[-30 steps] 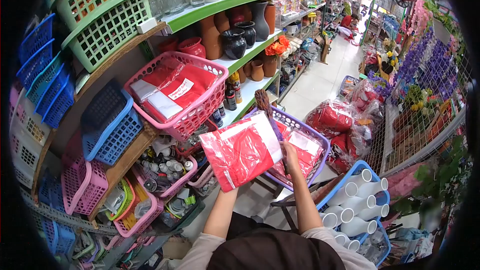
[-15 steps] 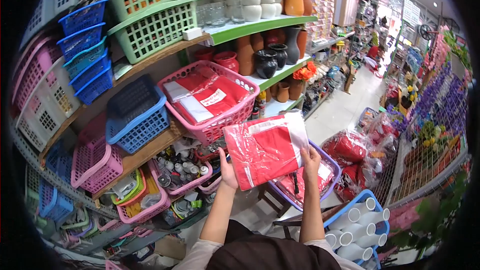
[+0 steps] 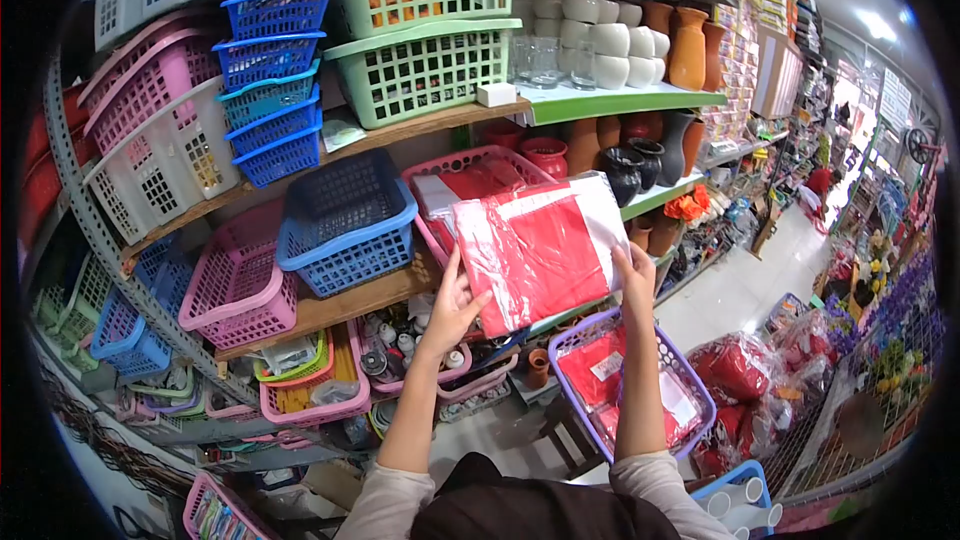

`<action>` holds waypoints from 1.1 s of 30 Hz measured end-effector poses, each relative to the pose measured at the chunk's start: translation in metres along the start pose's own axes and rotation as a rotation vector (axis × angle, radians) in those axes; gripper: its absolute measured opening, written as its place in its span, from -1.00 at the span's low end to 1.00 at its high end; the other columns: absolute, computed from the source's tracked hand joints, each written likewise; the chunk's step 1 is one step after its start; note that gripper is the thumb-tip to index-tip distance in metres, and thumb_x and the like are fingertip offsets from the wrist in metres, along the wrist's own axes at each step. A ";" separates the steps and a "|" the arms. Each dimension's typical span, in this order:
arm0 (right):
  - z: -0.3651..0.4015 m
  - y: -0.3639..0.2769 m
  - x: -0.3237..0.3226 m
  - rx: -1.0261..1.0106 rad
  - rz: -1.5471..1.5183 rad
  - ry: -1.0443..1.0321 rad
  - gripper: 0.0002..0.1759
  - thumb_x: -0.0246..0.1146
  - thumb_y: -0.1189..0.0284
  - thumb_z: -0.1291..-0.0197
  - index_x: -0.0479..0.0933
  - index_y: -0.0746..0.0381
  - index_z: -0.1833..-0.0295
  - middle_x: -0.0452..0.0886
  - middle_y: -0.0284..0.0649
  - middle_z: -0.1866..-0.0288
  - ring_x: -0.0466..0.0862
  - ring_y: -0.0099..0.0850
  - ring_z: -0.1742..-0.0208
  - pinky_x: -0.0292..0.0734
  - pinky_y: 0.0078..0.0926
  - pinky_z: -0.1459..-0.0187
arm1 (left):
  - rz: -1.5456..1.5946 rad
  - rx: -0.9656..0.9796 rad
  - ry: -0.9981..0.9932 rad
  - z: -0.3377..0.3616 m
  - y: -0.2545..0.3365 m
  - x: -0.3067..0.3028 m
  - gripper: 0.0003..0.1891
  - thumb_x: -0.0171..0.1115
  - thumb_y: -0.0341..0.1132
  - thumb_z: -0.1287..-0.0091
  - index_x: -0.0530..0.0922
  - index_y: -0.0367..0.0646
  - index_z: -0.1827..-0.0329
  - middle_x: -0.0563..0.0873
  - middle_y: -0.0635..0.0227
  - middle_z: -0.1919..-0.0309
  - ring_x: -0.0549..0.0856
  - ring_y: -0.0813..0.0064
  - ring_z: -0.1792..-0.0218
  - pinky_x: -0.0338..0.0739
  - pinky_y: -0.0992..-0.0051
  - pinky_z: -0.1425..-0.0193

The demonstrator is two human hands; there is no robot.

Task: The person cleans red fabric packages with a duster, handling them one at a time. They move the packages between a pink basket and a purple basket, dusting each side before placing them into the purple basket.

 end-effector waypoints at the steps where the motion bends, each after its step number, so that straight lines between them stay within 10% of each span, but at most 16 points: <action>1: -0.013 -0.001 0.009 -0.007 -0.004 -0.010 -0.73 0.18 0.40 -0.15 0.49 0.42 0.15 0.54 -0.36 0.35 0.45 -0.66 0.34 0.34 -0.69 0.31 | -0.073 0.062 0.019 -0.009 0.010 -0.005 -0.14 0.17 -0.56 -0.17 -0.21 -0.11 -0.42 0.37 0.15 -0.18 0.47 0.47 -0.09 0.39 0.47 -0.16; 13: -0.124 0.066 0.072 -0.131 0.713 -0.041 -0.69 0.21 0.35 -0.03 0.54 0.34 0.16 0.61 0.06 0.31 0.62 -0.08 0.25 0.47 -0.27 0.17 | -1.330 0.075 0.056 -0.091 -0.005 -0.076 -0.48 0.31 -0.12 -0.04 0.50 -0.20 -0.05 0.50 -0.09 -0.05 0.47 0.12 -0.12 0.31 0.31 -0.19; 29: -0.077 0.057 0.108 -0.203 1.355 -0.229 -0.62 0.25 0.22 0.07 0.55 0.25 0.16 0.44 -0.08 -0.05 0.41 -0.03 -0.05 0.39 -0.02 0.06 | -1.460 -0.128 -0.001 -0.090 -0.019 -0.085 -0.40 0.30 0.19 0.17 0.60 -0.07 0.17 0.47 0.26 -0.11 0.23 0.25 -0.29 -0.01 -0.01 -0.32; 33: -0.037 0.035 0.112 -0.412 1.228 -0.088 -0.65 0.26 0.24 0.03 0.55 0.26 0.18 0.49 -0.07 0.03 0.40 -0.09 -0.06 0.25 -0.17 -0.13 | -1.274 0.259 0.409 -0.070 0.000 -0.078 -0.73 0.26 -0.13 -0.07 0.59 -0.07 0.24 0.64 0.23 0.21 0.50 0.26 -0.06 0.16 0.19 -0.27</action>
Point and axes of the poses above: each hand's wrist, its own z-axis away from the middle knuckle, its own x-axis out of the palm, y = z × x, the point moved 8 cm from there along -z, towards the middle knuckle
